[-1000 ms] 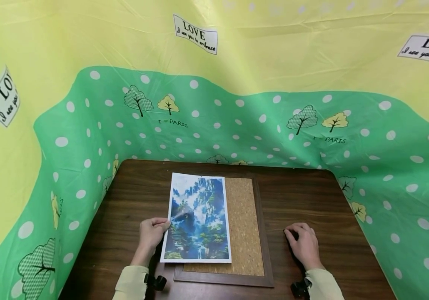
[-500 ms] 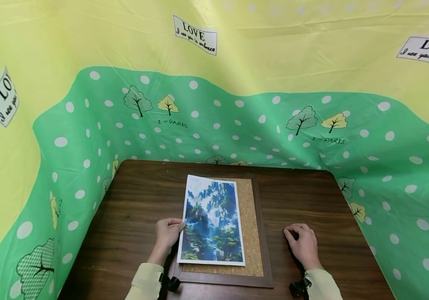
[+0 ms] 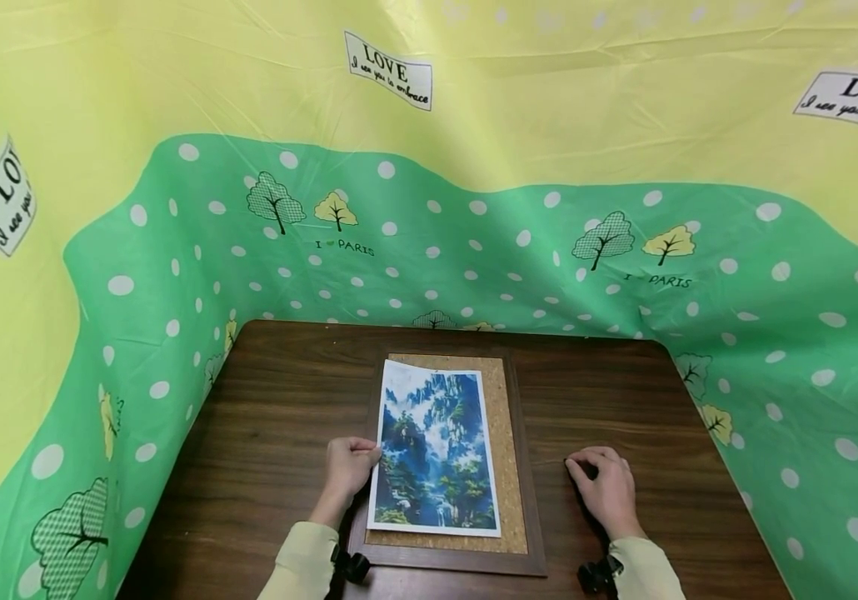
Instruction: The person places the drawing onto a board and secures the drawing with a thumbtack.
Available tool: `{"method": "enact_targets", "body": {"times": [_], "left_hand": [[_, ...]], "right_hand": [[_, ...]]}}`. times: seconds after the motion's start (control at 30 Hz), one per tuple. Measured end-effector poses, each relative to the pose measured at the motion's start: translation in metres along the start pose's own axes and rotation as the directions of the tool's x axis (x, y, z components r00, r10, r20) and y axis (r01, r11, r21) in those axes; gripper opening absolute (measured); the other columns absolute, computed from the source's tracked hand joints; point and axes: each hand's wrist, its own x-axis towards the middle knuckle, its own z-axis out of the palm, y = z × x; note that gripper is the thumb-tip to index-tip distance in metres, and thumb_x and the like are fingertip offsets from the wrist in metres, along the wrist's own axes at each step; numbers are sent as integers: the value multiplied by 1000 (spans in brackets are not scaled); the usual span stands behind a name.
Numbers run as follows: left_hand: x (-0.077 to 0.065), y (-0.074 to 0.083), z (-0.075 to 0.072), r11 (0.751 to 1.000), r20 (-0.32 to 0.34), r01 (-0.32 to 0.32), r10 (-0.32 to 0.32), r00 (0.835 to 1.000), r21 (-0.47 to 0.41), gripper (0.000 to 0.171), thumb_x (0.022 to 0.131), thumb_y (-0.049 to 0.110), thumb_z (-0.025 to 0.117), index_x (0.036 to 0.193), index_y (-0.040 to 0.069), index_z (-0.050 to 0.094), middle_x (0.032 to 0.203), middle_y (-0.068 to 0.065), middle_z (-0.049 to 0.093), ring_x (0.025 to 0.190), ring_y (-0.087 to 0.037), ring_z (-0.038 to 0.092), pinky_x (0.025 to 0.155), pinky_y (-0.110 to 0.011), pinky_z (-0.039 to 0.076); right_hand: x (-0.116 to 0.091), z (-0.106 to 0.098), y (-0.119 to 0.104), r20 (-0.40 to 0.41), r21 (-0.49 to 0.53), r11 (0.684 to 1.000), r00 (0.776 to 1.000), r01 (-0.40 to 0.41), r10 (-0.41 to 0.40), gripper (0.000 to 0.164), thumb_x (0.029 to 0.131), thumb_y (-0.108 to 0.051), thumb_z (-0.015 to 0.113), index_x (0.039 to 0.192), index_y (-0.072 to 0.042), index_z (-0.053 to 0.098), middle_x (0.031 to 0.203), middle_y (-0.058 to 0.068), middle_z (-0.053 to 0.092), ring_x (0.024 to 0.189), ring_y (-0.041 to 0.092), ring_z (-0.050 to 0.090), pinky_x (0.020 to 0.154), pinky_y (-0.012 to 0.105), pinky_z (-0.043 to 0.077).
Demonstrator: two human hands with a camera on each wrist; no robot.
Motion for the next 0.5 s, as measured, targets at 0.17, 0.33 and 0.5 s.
{"method": "enact_targets", "body": {"times": [0.17,0.33,0.5], "left_hand": [[1,0,2,993,8,-52,51,999,108,5,88,-1,78,85,-4,78,75,-10,74,65,-17,68,62,-35,57],[4,2,5,965,-3,-105,109,994,240,7,87,3,82,80,2,78,73,-5,74,65,-14,66,66,-39,57],[6,4,10,935,-23,-140,156,987,325,11,86,7,84,77,8,79,71,0,74,63,-13,65,67,-39,57]], "right_hand": [[0,1,1,-2,-8,1000,1000,-1,1,5,86,-10,86,89,-8,82,101,16,72,92,38,62,82,54,46],[1,1,3,9,-7,1000,1000,-10,10,6,86,-10,86,89,-8,82,102,16,72,94,39,62,83,55,47],[1,2,3,16,-4,1000,1000,-14,14,5,87,-11,86,90,-8,82,103,16,71,94,39,61,83,56,46]]}}
